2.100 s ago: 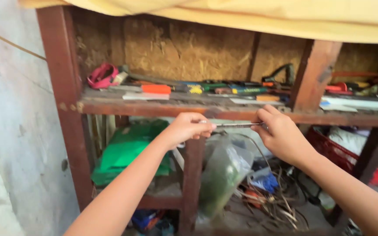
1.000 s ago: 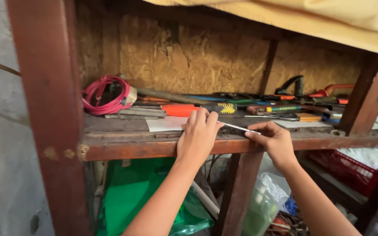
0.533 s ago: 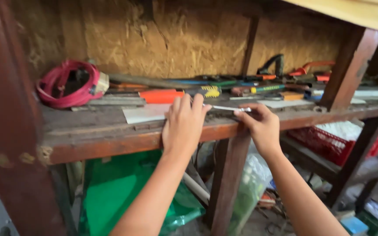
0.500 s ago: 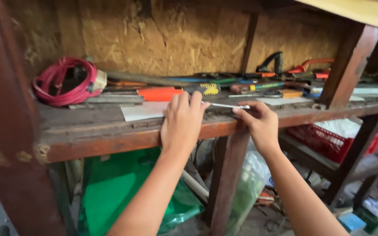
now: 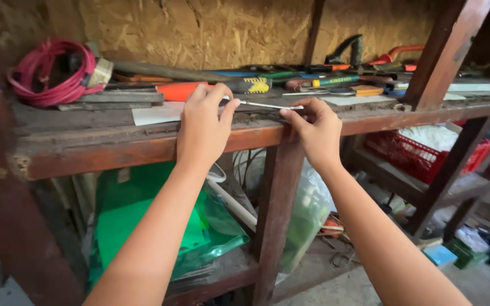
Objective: Organizing and inspecting various tools, wires, and electronic components on a shelf and on the floor.
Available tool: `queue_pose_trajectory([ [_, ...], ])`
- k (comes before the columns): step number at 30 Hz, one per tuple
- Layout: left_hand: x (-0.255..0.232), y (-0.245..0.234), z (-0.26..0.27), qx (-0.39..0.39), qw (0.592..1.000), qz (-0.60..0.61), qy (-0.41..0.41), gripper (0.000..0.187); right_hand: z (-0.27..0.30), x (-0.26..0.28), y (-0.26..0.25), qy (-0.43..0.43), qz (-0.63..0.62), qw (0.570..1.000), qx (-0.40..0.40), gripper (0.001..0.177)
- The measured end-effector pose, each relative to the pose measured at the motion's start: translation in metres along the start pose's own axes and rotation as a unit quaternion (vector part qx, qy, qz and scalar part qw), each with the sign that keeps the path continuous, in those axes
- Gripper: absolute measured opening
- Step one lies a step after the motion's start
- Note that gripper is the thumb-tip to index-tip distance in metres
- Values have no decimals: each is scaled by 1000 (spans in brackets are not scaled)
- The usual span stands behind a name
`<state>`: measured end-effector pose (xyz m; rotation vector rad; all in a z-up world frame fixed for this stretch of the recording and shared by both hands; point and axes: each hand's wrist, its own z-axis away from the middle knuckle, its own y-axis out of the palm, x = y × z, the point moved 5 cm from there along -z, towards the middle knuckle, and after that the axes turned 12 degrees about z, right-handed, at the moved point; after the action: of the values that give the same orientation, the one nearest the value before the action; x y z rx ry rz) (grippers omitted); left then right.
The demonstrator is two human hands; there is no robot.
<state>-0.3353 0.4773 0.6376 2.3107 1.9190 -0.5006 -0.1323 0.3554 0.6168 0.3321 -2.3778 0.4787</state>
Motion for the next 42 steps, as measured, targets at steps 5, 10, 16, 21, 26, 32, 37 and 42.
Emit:
queue_pose_trajectory([
  [5,2,-7,-3,-24,994,105,21,10,-5,60,-22,-268,124,950,-100,19],
  [10,-12,-3,0,-46,998,49,21,13,-30,80,-29,-336,267,901,-69,18],
  [16,-25,18,-19,-71,977,-187,69,34,-69,66,-43,-390,340,850,-100,16],
  [21,-9,36,-12,-58,953,-294,47,47,-105,35,-67,-367,262,888,-93,19],
  [26,6,38,-12,-31,942,-333,12,34,-125,-9,-74,-350,214,906,-104,16],
  [32,-11,49,-17,5,919,-390,48,38,-138,-53,-78,-324,191,924,-63,17],
  [37,-28,78,-28,24,920,-390,42,30,-156,-67,-89,-361,240,896,-94,18],
  [42,-22,94,-33,6,925,-380,12,31,-167,-77,-104,-339,182,914,-132,16],
])
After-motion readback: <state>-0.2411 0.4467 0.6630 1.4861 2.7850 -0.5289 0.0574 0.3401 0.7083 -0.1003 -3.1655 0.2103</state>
